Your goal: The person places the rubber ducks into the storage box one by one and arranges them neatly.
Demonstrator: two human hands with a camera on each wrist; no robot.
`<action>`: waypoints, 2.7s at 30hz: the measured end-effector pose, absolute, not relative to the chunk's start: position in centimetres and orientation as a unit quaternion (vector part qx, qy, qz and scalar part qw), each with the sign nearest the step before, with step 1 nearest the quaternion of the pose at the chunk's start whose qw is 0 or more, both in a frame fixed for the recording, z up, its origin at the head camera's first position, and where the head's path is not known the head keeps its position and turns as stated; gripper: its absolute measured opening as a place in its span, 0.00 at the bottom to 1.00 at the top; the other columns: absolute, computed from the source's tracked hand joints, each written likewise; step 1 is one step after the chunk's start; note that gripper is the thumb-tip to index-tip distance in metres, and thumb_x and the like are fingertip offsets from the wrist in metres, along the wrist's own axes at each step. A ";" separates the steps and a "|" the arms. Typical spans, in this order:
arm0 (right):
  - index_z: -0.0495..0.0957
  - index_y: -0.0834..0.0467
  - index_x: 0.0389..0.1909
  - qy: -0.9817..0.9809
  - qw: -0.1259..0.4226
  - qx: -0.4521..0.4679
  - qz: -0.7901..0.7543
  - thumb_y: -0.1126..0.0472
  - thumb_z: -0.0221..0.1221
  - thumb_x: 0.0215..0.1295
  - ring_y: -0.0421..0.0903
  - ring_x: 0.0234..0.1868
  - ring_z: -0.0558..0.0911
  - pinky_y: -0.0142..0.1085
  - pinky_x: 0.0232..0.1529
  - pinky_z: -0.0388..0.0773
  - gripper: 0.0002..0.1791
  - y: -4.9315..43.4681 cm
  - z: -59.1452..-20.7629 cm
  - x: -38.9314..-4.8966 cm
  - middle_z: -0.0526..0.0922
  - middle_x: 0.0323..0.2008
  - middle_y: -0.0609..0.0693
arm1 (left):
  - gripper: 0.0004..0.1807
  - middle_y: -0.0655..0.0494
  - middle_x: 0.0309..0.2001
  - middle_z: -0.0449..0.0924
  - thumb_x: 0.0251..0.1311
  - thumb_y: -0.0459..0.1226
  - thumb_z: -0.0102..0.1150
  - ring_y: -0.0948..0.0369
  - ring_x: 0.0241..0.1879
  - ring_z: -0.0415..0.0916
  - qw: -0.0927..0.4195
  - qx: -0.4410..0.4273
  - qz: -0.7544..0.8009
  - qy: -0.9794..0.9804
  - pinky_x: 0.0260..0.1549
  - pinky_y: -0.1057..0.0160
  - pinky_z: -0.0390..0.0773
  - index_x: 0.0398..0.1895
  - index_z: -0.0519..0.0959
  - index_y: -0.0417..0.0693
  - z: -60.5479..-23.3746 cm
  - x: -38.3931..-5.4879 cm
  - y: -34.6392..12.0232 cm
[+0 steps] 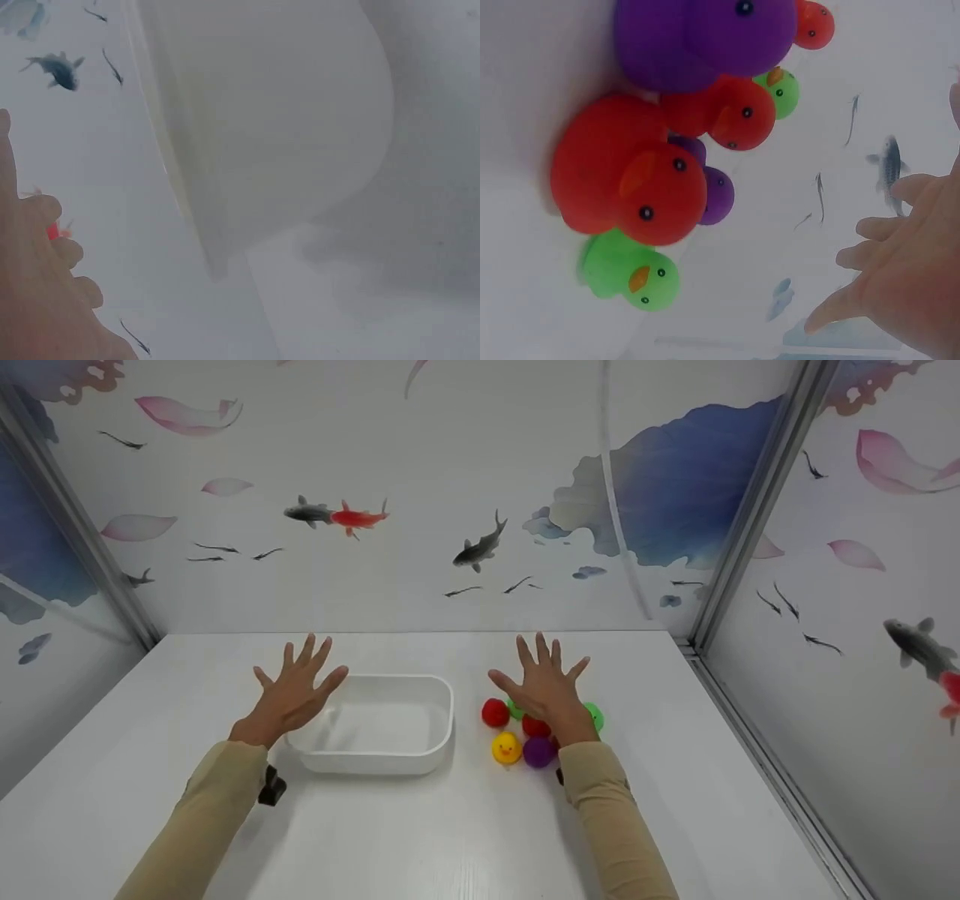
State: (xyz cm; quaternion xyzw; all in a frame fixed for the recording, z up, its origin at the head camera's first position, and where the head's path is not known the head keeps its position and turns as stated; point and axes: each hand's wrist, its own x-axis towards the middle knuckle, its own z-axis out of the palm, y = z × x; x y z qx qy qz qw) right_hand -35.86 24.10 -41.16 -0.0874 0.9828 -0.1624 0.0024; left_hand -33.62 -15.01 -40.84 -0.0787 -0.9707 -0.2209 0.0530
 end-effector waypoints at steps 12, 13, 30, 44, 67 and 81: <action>0.37 0.48 0.81 0.961 -0.012 -0.075 -0.268 0.27 0.41 0.69 0.67 0.80 0.32 0.75 0.66 0.16 0.50 25.1 -41.8 -34.1 0.34 0.81 0.60 | 0.44 0.51 0.83 0.29 0.71 0.68 0.27 0.44 0.81 0.22 0.012 -0.081 -0.356 -0.931 0.67 0.24 0.18 0.82 0.35 0.61 -41.2 -31.6 -15.7; 0.38 0.48 0.81 0.959 -0.012 -0.075 -0.273 0.27 0.41 0.69 0.67 0.80 0.32 0.75 0.66 0.16 0.50 25.3 -41.8 -34.0 0.35 0.81 0.60 | 0.44 0.52 0.83 0.28 0.71 0.68 0.26 0.44 0.81 0.22 0.008 -0.079 -0.366 -0.927 0.68 0.25 0.19 0.82 0.35 0.61 -41.3 -31.5 -15.9; 0.48 0.50 0.80 0.933 -0.022 -0.017 -0.359 0.29 0.45 0.71 0.67 0.80 0.43 0.69 0.74 0.44 0.46 30.2 -41.5 -33.4 0.42 0.81 0.60 | 0.39 0.48 0.83 0.38 0.76 0.61 0.18 0.46 0.82 0.36 -0.002 -0.005 -0.529 -0.848 0.79 0.42 0.44 0.82 0.40 0.53 -44.6 -30.4 -19.0; 0.57 0.56 0.77 0.854 0.006 0.037 -0.519 0.36 0.54 0.70 0.61 0.79 0.55 0.56 0.77 0.58 0.43 34.6 -43.9 -33.4 0.51 0.80 0.61 | 0.31 0.38 0.78 0.51 0.79 0.45 0.32 0.39 0.73 0.61 -0.079 0.055 -0.570 -0.816 0.63 0.46 0.77 0.81 0.47 0.55 -45.5 -30.5 -19.1; 0.53 0.64 0.77 0.820 0.096 0.104 -0.554 0.48 0.59 0.71 0.62 0.78 0.56 0.53 0.77 0.59 0.43 35.6 -46.1 -33.0 0.51 0.78 0.67 | 0.31 0.35 0.70 0.67 0.77 0.39 0.38 0.42 0.64 0.74 -0.100 0.044 -0.603 -0.790 0.49 0.49 0.86 0.81 0.50 0.52 -46.5 -29.9 -20.2; 0.58 0.64 0.75 0.842 0.113 0.116 -0.514 0.47 0.62 0.68 0.64 0.75 0.60 0.54 0.77 0.59 0.42 35.2 -46.5 -33.0 0.56 0.76 0.66 | 0.31 0.36 0.71 0.66 0.77 0.42 0.39 0.40 0.67 0.70 -0.102 0.038 -0.600 -0.793 0.49 0.48 0.86 0.81 0.51 0.53 -46.5 -29.3 -20.7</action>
